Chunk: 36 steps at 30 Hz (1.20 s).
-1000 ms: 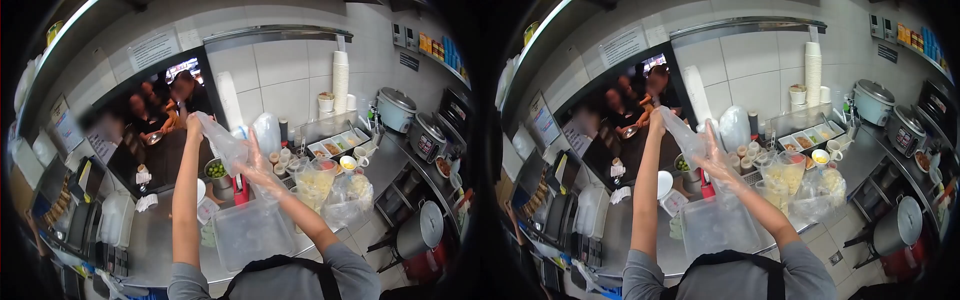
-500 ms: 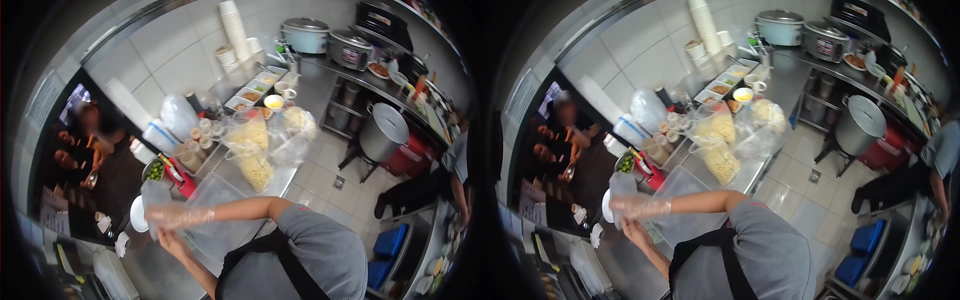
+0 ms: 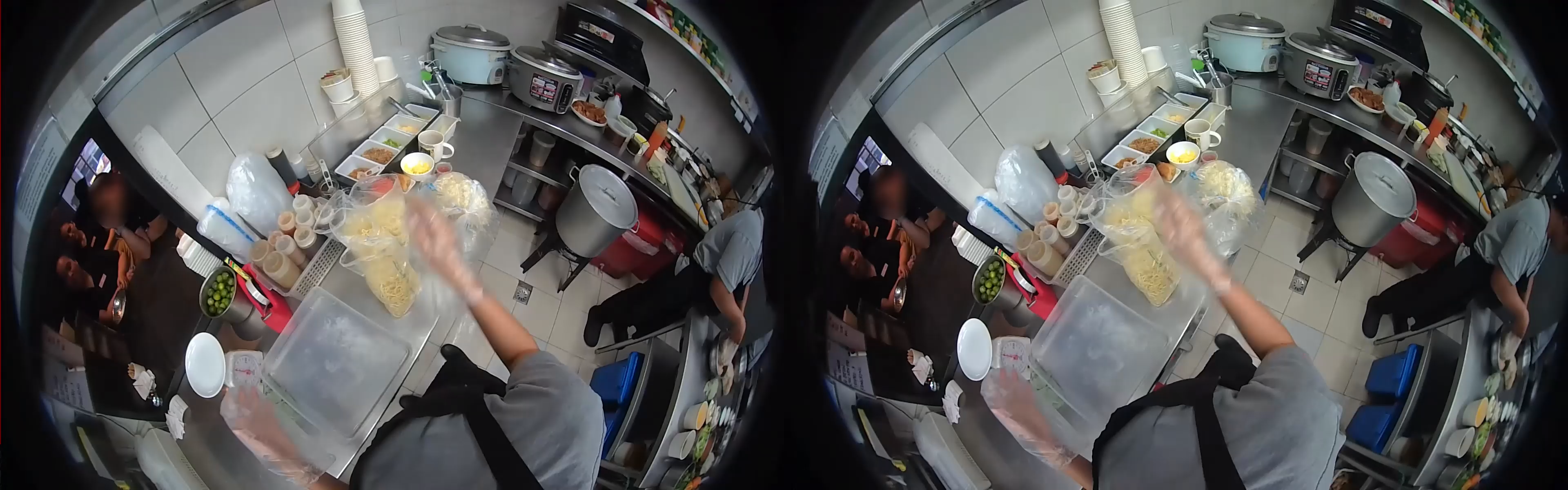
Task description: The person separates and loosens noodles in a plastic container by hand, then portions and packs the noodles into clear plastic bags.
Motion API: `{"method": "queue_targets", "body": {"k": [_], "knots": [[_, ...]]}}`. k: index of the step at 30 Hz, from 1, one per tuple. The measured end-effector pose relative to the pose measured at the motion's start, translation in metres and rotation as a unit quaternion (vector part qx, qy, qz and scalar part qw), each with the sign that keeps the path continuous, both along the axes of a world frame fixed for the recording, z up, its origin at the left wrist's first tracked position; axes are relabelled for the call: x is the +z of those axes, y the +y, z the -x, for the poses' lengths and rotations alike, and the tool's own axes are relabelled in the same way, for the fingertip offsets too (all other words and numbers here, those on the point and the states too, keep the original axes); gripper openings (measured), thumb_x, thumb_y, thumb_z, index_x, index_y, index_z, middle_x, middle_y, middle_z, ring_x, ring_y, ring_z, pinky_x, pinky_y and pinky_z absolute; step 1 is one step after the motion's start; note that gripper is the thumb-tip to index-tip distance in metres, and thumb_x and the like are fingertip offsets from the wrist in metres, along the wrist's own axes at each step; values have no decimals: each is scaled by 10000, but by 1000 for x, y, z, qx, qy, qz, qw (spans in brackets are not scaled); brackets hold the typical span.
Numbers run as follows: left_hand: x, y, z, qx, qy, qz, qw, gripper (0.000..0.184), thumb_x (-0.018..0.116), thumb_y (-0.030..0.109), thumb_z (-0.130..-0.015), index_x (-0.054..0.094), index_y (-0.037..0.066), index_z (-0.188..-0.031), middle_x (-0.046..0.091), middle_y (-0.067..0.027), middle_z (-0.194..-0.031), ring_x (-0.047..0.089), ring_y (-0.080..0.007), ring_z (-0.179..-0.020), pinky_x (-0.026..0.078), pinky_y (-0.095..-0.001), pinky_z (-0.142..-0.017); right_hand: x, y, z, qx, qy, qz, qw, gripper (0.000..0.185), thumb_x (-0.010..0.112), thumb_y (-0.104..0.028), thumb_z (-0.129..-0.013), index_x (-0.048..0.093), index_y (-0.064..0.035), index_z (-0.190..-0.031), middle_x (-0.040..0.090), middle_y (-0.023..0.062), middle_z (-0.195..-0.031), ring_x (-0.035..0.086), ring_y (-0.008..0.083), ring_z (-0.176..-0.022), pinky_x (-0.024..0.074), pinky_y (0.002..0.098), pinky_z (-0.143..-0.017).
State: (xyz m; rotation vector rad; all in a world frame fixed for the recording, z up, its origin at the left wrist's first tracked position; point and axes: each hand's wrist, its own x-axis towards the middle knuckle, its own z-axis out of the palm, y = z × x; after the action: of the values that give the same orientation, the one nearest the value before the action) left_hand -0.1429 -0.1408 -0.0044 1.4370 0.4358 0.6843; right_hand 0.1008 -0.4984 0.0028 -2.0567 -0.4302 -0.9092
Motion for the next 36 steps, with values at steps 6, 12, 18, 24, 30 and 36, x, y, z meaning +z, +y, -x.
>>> {"method": "queue_targets", "body": {"k": [6, 12, 18, 24, 30, 36], "knots": [[31, -122, -62, -303, -158, 43, 939, 519, 459, 303, -920, 347, 53, -1361, 387, -171, -1378, 376, -334, -1261, 280, -429, -1053, -132, -93, -121, 9, 375, 572, 730, 385, 472, -213, -824, 611, -40, -1139, 587, 202, -1156, 559, 311, -1087, 452, 422, -892], [17, -276, -232, -488, -85, -381, 781, 452, 460, 285, -916, 448, 50, -1302, 448, -173, -1327, 379, -325, -1256, 287, -388, -1054, -52, -128, -113, -101, 412, 388, 818, 395, 426, -258, -875, 584, -63, -1181, 562, 184, -1212, 557, 296, -1109, 421, 391, -947], [-99, -379, -339, -540, -105, -580, 601, 307, 460, 216, -894, 521, 53, -1147, 612, -148, -1038, 580, -340, -946, 449, -427, -818, -71, -168, -190, -91, 318, 390, 859, 536, 612, -318, -761, 512, -46, -1213, 572, 184, -1191, 545, 294, -1119, 409, 390, -956], [-108, -384, -345, -419, -61, -669, 611, 239, 446, 172, -851, 589, 100, -1029, 641, -126, -944, 629, -293, -823, 492, -425, -674, -69, -175, -189, -30, 349, 464, 814, 828, 734, -400, -618, 414, -43, -1293, 591, 218, -1072, 560, 315, -1053, 389, 416, -968], [-131, -350, -331, -427, -6, -582, 692, 238, 461, 157, -816, 612, 87, -987, 637, -150, -890, 624, -291, -815, 486, -414, -710, -101, -172, -145, -69, 104, 467, 875, 798, 723, -458, -645, 443, -18, -1249, 591, 223, -1034, 573, 366, -996, 413, 468, -906], [-139, -359, -327, -433, -47, -574, 694, 218, 506, 138, -793, 604, 59, -970, 623, -161, -920, 603, -299, -861, 467, -393, -770, -51, -163, -147, 23, 364, 337, 868, 732, 726, -453, -659, 490, 9, -1175, 590, 257, -1055, 553, 383, -1043, 422, 452, -910]]}}
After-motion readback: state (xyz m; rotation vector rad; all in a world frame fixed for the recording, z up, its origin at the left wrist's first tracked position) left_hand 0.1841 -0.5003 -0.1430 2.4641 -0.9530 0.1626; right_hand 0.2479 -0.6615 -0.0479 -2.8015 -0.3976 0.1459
